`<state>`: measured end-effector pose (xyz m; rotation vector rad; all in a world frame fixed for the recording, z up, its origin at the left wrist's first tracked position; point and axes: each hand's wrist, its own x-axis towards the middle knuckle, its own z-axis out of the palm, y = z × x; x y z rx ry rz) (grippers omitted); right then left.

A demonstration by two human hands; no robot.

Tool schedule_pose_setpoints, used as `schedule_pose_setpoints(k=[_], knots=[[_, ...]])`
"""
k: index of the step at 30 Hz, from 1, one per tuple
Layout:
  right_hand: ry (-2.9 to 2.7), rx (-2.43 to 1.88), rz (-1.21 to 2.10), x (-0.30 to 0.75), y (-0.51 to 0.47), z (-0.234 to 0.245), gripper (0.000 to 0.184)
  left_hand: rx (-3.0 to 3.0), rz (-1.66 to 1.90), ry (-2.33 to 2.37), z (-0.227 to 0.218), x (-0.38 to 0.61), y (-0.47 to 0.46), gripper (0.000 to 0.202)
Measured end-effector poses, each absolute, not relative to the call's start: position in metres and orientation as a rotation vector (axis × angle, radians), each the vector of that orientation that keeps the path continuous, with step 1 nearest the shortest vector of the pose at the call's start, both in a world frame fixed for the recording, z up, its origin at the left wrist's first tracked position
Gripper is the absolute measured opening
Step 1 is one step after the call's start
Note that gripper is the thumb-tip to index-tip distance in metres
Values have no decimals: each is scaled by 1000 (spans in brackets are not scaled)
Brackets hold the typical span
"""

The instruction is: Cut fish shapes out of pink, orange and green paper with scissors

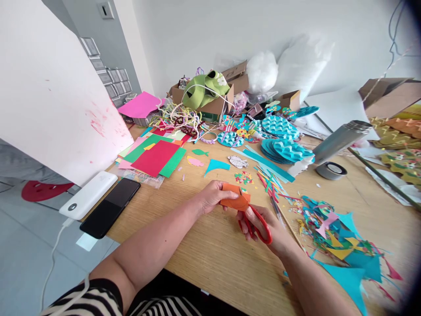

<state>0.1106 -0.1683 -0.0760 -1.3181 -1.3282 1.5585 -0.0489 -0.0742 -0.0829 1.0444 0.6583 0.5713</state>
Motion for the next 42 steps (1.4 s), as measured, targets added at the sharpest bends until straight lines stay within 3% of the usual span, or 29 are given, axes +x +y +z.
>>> schedule_pose_setpoints(k=[42], knots=[[-1336,-1387,1535,110,-168,-72,57,1049,550,652,-84,-49,-74,36]])
